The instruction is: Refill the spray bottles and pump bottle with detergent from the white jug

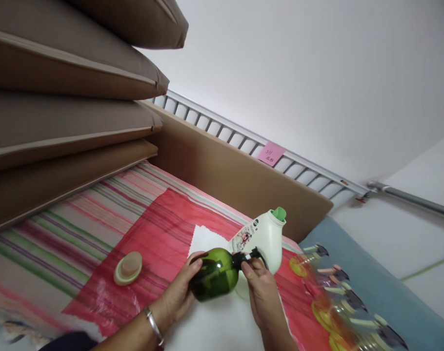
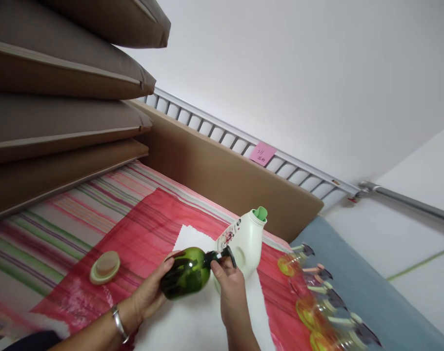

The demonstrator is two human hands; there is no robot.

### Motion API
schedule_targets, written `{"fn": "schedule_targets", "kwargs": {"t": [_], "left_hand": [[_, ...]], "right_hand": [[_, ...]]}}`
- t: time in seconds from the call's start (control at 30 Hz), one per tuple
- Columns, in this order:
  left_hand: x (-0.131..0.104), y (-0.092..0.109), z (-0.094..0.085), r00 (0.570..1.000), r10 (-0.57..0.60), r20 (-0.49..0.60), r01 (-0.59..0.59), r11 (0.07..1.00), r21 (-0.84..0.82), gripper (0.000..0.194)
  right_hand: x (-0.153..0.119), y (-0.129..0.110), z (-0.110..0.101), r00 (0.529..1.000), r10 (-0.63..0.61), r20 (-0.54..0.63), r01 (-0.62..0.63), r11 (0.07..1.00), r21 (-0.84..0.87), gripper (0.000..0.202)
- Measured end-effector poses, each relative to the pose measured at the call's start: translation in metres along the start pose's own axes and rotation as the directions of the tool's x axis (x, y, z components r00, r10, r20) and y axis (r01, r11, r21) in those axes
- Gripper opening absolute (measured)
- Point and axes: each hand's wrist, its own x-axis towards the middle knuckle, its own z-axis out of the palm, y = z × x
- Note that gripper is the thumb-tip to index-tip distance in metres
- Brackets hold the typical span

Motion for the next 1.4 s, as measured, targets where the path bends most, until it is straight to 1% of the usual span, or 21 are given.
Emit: {"fn": "schedule_targets", "kwargs": {"t": [0.07, 0.13, 0.27, 0.33, 0.37, 0.43, 0.5, 0.57, 0.6, 0.63, 0.67, 0.73, 0.8, 0.83, 0.93, 1.0, 1.1, 1.17, 1.23, 1.33, 1.4], "left_hand": [[0.001, -0.001, -0.001, 0.998, -0.055, 0.028, 0.057, 0.996, -0.070, 0.038], [0.001, -0.003, 0.000, 0.999, -0.035, 0.013, 0.036, 0.998, -0.050, 0.039], [0.000, -0.002, 0.005, 0.986, 0.167, -0.025, -0.159, 0.966, 0.203, 0.040], [-0.002, 0.000, 0.006, 0.971, 0.236, -0.038, -0.217, 0.936, 0.278, 0.042], [-0.002, 0.001, 0.006, 0.969, 0.242, -0.049, -0.220, 0.937, 0.273, 0.041], [-0.003, 0.003, 0.005, 0.984, 0.169, -0.050, -0.158, 0.972, 0.173, 0.039], [-0.003, 0.005, 0.005, 1.000, 0.009, 0.009, -0.009, 1.000, 0.013, 0.034], [-0.004, 0.006, 0.006, 0.987, -0.136, 0.089, 0.145, 0.985, -0.095, 0.035], [-0.004, 0.006, 0.007, 0.979, -0.167, 0.116, 0.181, 0.977, -0.117, 0.036], [-0.004, 0.006, 0.007, 0.980, -0.160, 0.120, 0.175, 0.977, -0.124, 0.036], [-0.004, 0.006, 0.008, 0.987, -0.122, 0.109, 0.134, 0.984, -0.119, 0.036], [-0.004, 0.006, 0.009, 0.998, -0.002, 0.055, 0.005, 0.998, -0.062, 0.034], [-0.004, 0.006, 0.009, 0.996, 0.092, 0.000, -0.092, 0.995, 0.037, 0.035], [-0.004, 0.006, 0.009, 0.993, 0.113, -0.017, -0.111, 0.991, 0.080, 0.037], [-0.002, 0.006, 0.006, 0.991, 0.128, -0.027, -0.122, 0.980, 0.154, 0.038], [0.001, 0.006, 0.004, 0.981, 0.191, -0.029, -0.179, 0.954, 0.240, 0.037], [0.003, 0.005, 0.001, 0.939, 0.345, 0.008, -0.315, 0.847, 0.427, 0.040], [0.002, 0.006, 0.000, 0.921, 0.387, 0.029, -0.352, 0.802, 0.482, 0.045], [0.000, 0.007, 0.000, 0.941, 0.337, 0.006, -0.308, 0.852, 0.423, 0.045], [-0.002, 0.007, 0.003, 0.994, 0.109, 0.012, -0.109, 0.980, 0.168, 0.040], [-0.002, 0.005, 0.004, 0.999, 0.040, 0.032, -0.043, 0.996, 0.073, 0.038]], "right_hand": [[-0.001, -0.004, -0.002, 0.999, 0.000, 0.051, 0.000, 1.000, -0.015, 0.033], [-0.002, -0.003, -0.001, 0.998, -0.009, 0.055, 0.010, 1.000, -0.025, 0.032], [-0.004, 0.005, 0.006, 0.997, -0.019, -0.078, 0.017, 0.999, -0.034, 0.030], [-0.004, 0.007, 0.010, 0.996, -0.011, -0.091, 0.010, 1.000, -0.012, 0.028], [-0.004, 0.006, 0.012, 0.997, -0.007, -0.077, 0.008, 1.000, 0.008, 0.028], [-0.004, 0.000, 0.013, 1.000, -0.002, -0.021, 0.004, 0.998, 0.056, 0.033], [-0.004, -0.009, 0.012, 0.993, -0.002, 0.116, -0.011, 0.994, 0.106, 0.039], [-0.005, -0.019, 0.009, 0.960, 0.008, 0.280, -0.046, 0.990, 0.130, 0.044], [-0.005, -0.022, 0.008, 0.945, 0.022, 0.326, -0.068, 0.989, 0.131, 0.045], [-0.006, -0.023, 0.007, 0.947, 0.038, 0.320, -0.084, 0.988, 0.129, 0.045], [-0.006, -0.023, 0.007, 0.964, 0.052, 0.261, -0.087, 0.988, 0.126, 0.045], [-0.005, -0.018, 0.007, 0.995, 0.064, 0.080, -0.073, 0.990, 0.124, 0.045], [-0.005, -0.010, 0.007, 0.997, 0.057, -0.057, -0.050, 0.993, 0.110, 0.042], [-0.004, -0.007, 0.007, 0.995, 0.053, -0.084, -0.045, 0.994, 0.100, 0.041], [-0.004, -0.002, 0.005, 0.994, 0.051, -0.100, -0.044, 0.997, 0.065, 0.040], [-0.004, -0.004, 0.006, 0.993, 0.048, -0.106, -0.045, 0.999, 0.029, 0.039], [-0.006, -0.008, 0.010, 0.991, 0.041, -0.129, -0.046, 0.999, -0.030, 0.035], [-0.005, -0.010, 0.011, 0.991, 0.032, -0.130, -0.037, 0.998, -0.042, 0.033], [-0.004, -0.011, 0.009, 0.995, 0.022, -0.101, -0.024, 0.999, -0.024, 0.035], [-0.001, -0.010, 0.002, 0.998, 0.019, 0.056, -0.021, 0.999, 0.031, 0.038], [-0.001, -0.009, -0.001, 0.989, 0.011, 0.150, -0.020, 0.998, 0.061, 0.035]]}}
